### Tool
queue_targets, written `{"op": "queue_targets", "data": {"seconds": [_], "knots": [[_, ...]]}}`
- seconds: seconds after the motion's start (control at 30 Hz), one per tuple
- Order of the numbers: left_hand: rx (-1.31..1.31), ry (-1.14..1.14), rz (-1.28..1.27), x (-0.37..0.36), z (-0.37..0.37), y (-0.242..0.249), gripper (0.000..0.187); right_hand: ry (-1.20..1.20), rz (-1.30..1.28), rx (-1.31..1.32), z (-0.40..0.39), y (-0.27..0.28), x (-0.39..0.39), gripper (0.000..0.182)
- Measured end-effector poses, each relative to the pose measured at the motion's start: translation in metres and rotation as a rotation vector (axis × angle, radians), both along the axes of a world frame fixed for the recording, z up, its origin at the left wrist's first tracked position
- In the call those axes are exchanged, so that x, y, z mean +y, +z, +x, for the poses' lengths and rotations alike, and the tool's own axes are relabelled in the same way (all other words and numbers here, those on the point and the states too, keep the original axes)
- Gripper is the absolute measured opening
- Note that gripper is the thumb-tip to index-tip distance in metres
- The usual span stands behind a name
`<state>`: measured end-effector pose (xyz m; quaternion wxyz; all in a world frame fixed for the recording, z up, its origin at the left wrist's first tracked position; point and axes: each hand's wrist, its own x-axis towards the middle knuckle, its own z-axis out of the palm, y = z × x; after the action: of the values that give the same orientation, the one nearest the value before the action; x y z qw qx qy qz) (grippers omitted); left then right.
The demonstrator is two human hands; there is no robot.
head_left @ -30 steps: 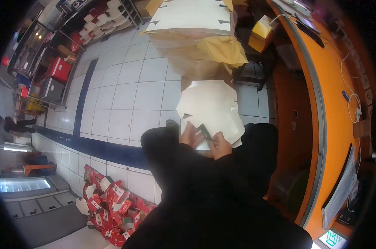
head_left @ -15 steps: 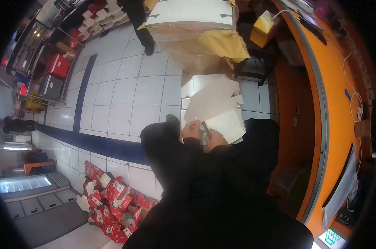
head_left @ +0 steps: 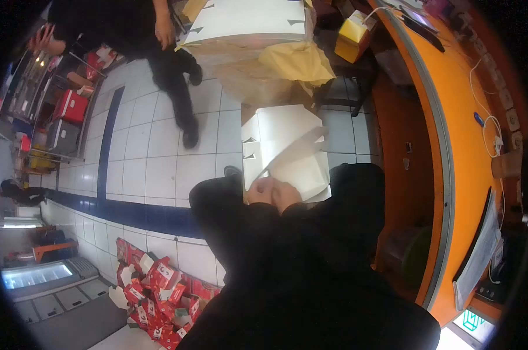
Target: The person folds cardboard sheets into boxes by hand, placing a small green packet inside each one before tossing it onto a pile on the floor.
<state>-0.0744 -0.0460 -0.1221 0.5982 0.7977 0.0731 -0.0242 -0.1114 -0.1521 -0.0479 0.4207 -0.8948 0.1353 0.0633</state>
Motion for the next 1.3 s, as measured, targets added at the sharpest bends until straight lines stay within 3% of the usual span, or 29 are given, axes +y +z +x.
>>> {"op": "queue_targets", "data": {"seconds": [0.03, 0.1, 0.13, 0.17, 0.2, 0.23, 0.27, 0.33, 0.37, 0.43, 0.5, 0.63, 0.73, 0.83, 0.87, 0.9, 0.97, 1.03, 1.1, 1.17, 1.23, 1.3], "knots": [[-0.002, 0.005, 0.075, 0.006, 0.005, -0.007, 0.021, -0.005, -0.002, -0.004, 0.000, -0.009, -0.002, 0.037], [-0.001, 0.088, -0.010, 0.010, 0.010, 0.000, 0.020, 0.019, 0.288, -0.172, 0.000, -0.005, -0.002, 0.040], [0.058, 0.111, -0.014, 0.013, 0.014, 0.006, 0.020, -0.082, 0.425, -0.134, 0.004, 0.014, -0.012, 0.043], [0.115, 0.138, -0.020, 0.013, 0.019, 0.013, 0.021, -0.212, 0.321, -0.193, 0.009, 0.027, -0.027, 0.041], [0.090, 0.120, 0.083, 0.012, 0.020, 0.024, 0.019, -0.306, 0.081, -0.369, 0.017, 0.006, -0.052, 0.037], [0.092, 0.128, 0.078, 0.012, 0.020, 0.027, 0.019, -0.490, 0.038, -0.396, 0.025, 0.020, -0.070, 0.032], [0.044, 0.122, 0.163, 0.011, 0.020, 0.030, 0.019, -0.535, -0.165, -0.501, 0.036, -0.013, -0.104, 0.032], [-0.012, 0.112, 0.244, 0.007, 0.020, 0.031, 0.019, -0.501, -0.238, -0.409, 0.049, -0.049, -0.146, 0.032], [-0.166, 0.120, 0.377, 0.003, 0.019, 0.032, 0.021, -0.474, -0.307, -0.315, 0.053, -0.053, -0.157, 0.035], [-0.327, 0.123, 0.504, -0.012, 0.020, 0.047, 0.023, -0.449, -0.200, -0.266, 0.054, -0.041, -0.159, 0.035], [-0.606, -0.105, 0.569, -0.037, 0.013, 0.076, 0.028, -0.414, -0.091, -0.207, 0.052, -0.024, -0.155, 0.035], [0.086, -0.447, 0.319, -0.093, 0.006, 0.083, 0.047, -0.423, 0.011, -0.166, 0.047, -0.016, -0.145, 0.028], [0.038, -0.491, 0.437, -0.116, 0.012, 0.071, 0.046, -0.401, -0.015, -0.143, 0.045, -0.008, -0.144, 0.026], [0.115, -0.456, 0.060, -0.121, 0.015, 0.090, 0.040, -0.395, -0.004, -0.119, 0.045, -0.009, -0.144, 0.025], [0.074, -0.430, -0.083, -0.105, 0.011, 0.125, 0.040, -0.385, 0.022, -0.113, 0.046, -0.011, -0.143, 0.025], [-0.040, -0.416, -0.315, -0.068, 0.003, 0.190, 0.039, -0.389, 0.027, -0.110, 0.047, -0.012, -0.142, 0.025], [-0.359, -0.478, -0.899, -0.007, -0.014, 0.289, 0.038, -0.361, -0.029, -0.139, 0.049, -0.009, -0.141, 0.022], [-0.628, -0.671, -1.310, 0.036, -0.022, 0.348, 0.036, -0.357, -0.039, -0.139, 0.050, -0.007, -0.139, 0.021], [-0.669, -0.751, -1.397, 0.045, -0.025, 0.362, 0.035, -0.352, -0.047, -0.141, 0.050, -0.006, -0.138, 0.019], [-0.517, -0.562, -1.129, 0.017, -0.020, 0.318, 0.034, -0.245, -0.034, -0.062, 0.050, -0.003, -0.137, 0.019], [-0.139, -0.316, -0.532, -0.036, -0.003, 0.242, 0.033, -0.201, -0.138, -0.042, 0.044, -0.006, -0.131, 0.018], [0.246, -0.254, -0.174, -0.102, 0.019, 0.126, 0.032, -0.156, -0.244, -0.025, 0.037, -0.013, -0.126, 0.017]]}}
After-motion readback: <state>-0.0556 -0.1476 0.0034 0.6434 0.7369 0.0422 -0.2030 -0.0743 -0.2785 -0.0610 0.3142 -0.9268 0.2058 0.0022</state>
